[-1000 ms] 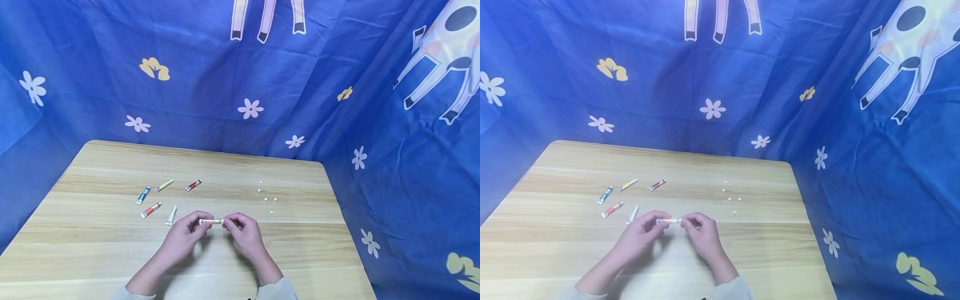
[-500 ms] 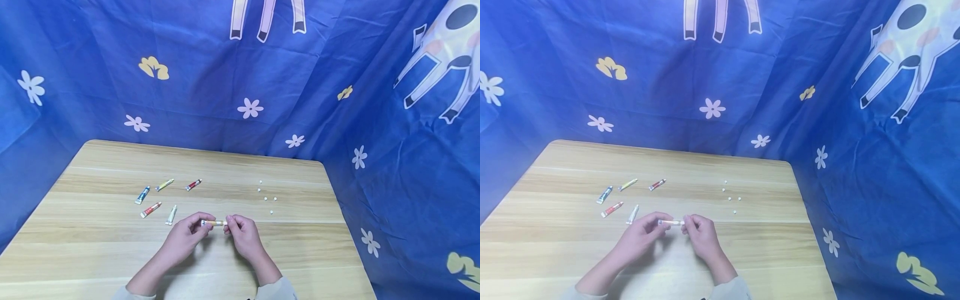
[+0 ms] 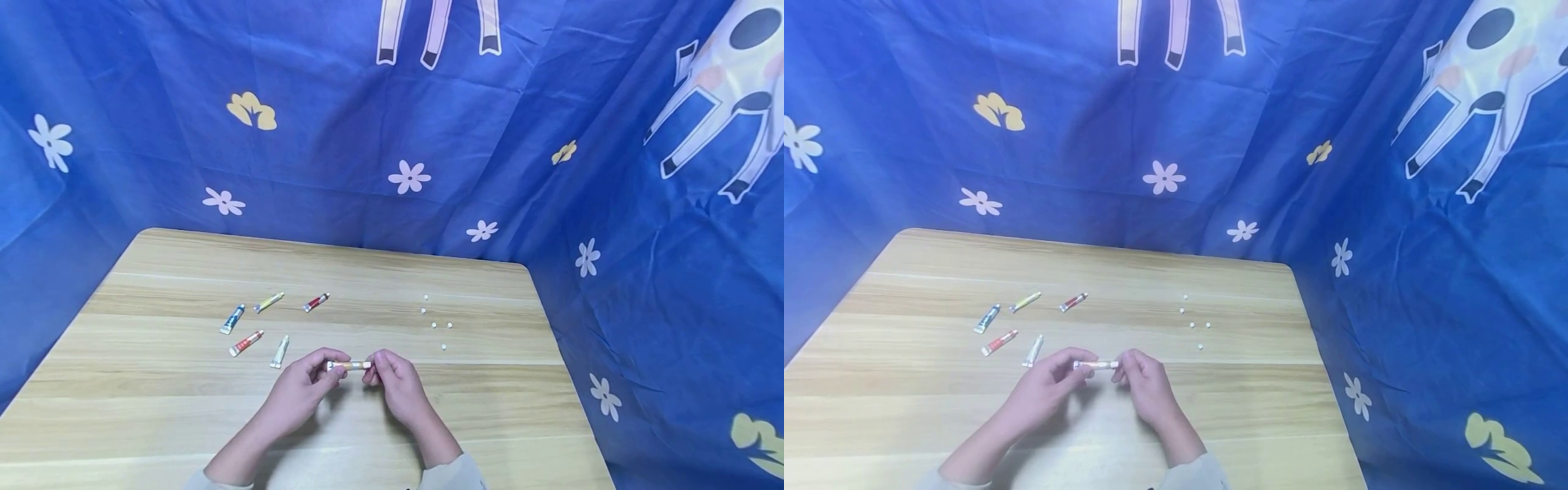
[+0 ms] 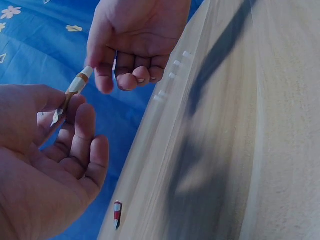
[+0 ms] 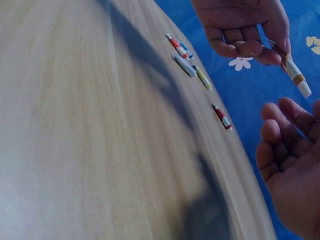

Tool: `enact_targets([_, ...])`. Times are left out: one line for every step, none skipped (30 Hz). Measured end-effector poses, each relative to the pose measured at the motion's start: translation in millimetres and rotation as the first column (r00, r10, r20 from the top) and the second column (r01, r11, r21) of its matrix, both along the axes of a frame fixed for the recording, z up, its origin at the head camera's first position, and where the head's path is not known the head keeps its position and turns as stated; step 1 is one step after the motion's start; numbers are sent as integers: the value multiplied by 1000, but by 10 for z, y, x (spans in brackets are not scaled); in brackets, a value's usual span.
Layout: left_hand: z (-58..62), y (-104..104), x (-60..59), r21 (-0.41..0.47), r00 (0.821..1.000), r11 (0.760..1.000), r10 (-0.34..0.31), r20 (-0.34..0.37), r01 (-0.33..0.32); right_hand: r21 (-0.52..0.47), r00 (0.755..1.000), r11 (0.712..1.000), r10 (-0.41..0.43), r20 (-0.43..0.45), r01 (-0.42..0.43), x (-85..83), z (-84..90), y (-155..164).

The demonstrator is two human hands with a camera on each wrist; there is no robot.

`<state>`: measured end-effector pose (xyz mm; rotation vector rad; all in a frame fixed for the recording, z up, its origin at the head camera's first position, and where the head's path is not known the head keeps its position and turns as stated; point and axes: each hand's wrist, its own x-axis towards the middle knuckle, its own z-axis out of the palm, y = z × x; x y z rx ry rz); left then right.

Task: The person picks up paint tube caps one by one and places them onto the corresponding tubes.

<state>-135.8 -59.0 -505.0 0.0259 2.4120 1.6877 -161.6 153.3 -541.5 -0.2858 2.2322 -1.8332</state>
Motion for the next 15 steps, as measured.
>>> enact_targets([-1, -2, 2, 1, 1000, 1000, 1, 5, -1, -7, 1000, 1000, 16, 3, -16, 3, -5, 11])
enact_targets([-2, -5, 5, 0, 1000, 1000, 3, 10, -3, -13, 999, 999, 35, 2, -35, 6, -7, 22])
enact_targets([-3, -7, 7, -2, 1000, 1000, 6, 12, -5, -20, 999, 998, 54, 2, -54, 9, -8, 31])
enact_targets([-5, -8, 9, -5, 1000, 1000, 6, 14, -6, -17, 997, 997, 73, -7, -73, 12, -10, 39])
enact_targets([-6, -9, 10, -6, 1000, 1000, 7, 15, -7, -16, 996, 996, 91, -19, -91, 16, -8, 46])
enact_targets([-7, -9, 10, -8, 1000, 1000, 7, 14, -7, -7, 994, 995, 104, -34, -104, 20, -7, 51])
enact_targets([-9, -9, 10, -7, 1000, 1000, 6, 14, -6, 6, 992, 993, 115, -56, -115, 24, -8, 54])
enact_targets([-10, -8, 10, -8, 1000, 1000, 4, 14, -4, 14, 990, 993, 121, -75, -120, 26, -7, 54])
enact_targets([-11, -6, 10, -7, 1000, 1000, 2, 13, -2, 17, 988, 992, 123, -93, -122, 29, -9, 54])
enact_targets([-12, -5, 10, -7, 1000, 1000, 0, 13, 0, 16, 986, 992, 123, -110, -121, 32, -12, 54])
enact_targets([-13, -4, 9, -5, 1000, 1000, -1, 14, 1, 9, 986, 993, 117, -115, -117, 36, -11, 54])
enact_targets([-14, -3, 10, -6, 1000, 1000, -2, 15, 2, 4, 987, 994, 111, -120, -111, 38, -11, 55])
enact_targets([-17, -2, 10, -5, 1000, 1000, -4, 16, 4, -3, 986, 994, 104, -128, -105, 38, -18, 56])
enact_targets([-19, -2, 10, -5, 1000, 1000, -5, 16, 5, -6, 987, 995, 96, -132, -98, 39, -17, 57])
enact_targets([-21, -1, 10, -5, 1000, 1000, -6, 14, 6, -10, 987, 996, 90, -135, -92, 39, -16, 59])
